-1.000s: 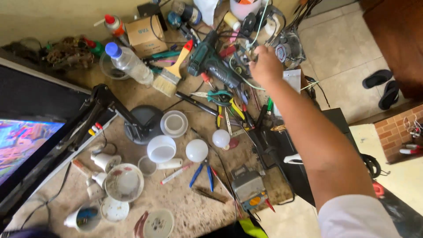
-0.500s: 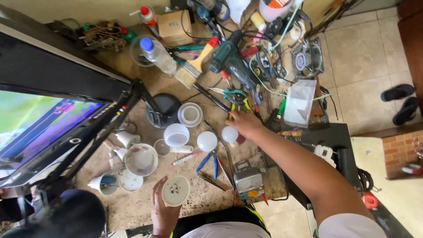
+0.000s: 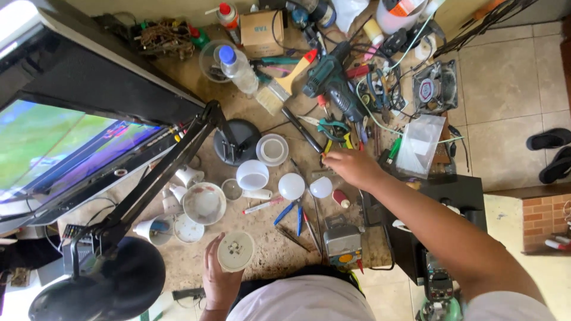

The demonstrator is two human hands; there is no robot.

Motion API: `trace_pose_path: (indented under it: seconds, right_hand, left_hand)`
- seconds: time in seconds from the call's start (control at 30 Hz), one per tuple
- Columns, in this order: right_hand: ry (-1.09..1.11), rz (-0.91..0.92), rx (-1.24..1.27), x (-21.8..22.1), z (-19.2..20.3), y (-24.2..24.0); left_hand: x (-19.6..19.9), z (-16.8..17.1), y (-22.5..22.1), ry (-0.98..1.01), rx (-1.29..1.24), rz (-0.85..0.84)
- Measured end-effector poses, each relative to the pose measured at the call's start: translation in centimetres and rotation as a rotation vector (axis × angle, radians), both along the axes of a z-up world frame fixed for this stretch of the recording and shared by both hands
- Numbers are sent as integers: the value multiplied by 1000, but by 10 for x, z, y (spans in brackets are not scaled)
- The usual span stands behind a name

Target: Testing and repairing LED bulb components using a multimeter and soldering iron on a workbench.

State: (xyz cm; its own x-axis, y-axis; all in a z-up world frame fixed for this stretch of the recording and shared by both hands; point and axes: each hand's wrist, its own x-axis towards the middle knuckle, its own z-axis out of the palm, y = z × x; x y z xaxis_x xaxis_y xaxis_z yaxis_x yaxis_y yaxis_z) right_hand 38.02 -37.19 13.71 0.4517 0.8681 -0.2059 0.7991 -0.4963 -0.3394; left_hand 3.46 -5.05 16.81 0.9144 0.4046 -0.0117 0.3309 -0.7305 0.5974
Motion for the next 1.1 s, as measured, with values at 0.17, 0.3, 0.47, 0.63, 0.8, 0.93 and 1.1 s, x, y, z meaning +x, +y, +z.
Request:
trace_pose_path:
  seconds: [0.17,0.3,0.47,0.63,0.8,0.93,1.1]
  right_hand:
    - [330,-415,294,-53,43,23]
    - [586,-514,104,-97,17,55]
    - [864,-596,-45,-123,-5,85]
    - [934,-466,-393,-135,8,101]
    - [527,-234,-447,-155,0,116]
    - [323,3,-455,-170,-47,114]
    - [193,75,-132,-162,-49,107]
  left_hand:
    - [-6,6,-1,101,8,63]
    - [-14,3,1,103,-56,120]
    - [-26,1,6,202,-84,211]
    - [-34,-9,5,215,-113,233]
    - [-29,-10,1,262,-135,263]
    - [-28,-16,-1,227,-98,233]
    - [-24,-10,-9,189,12,263]
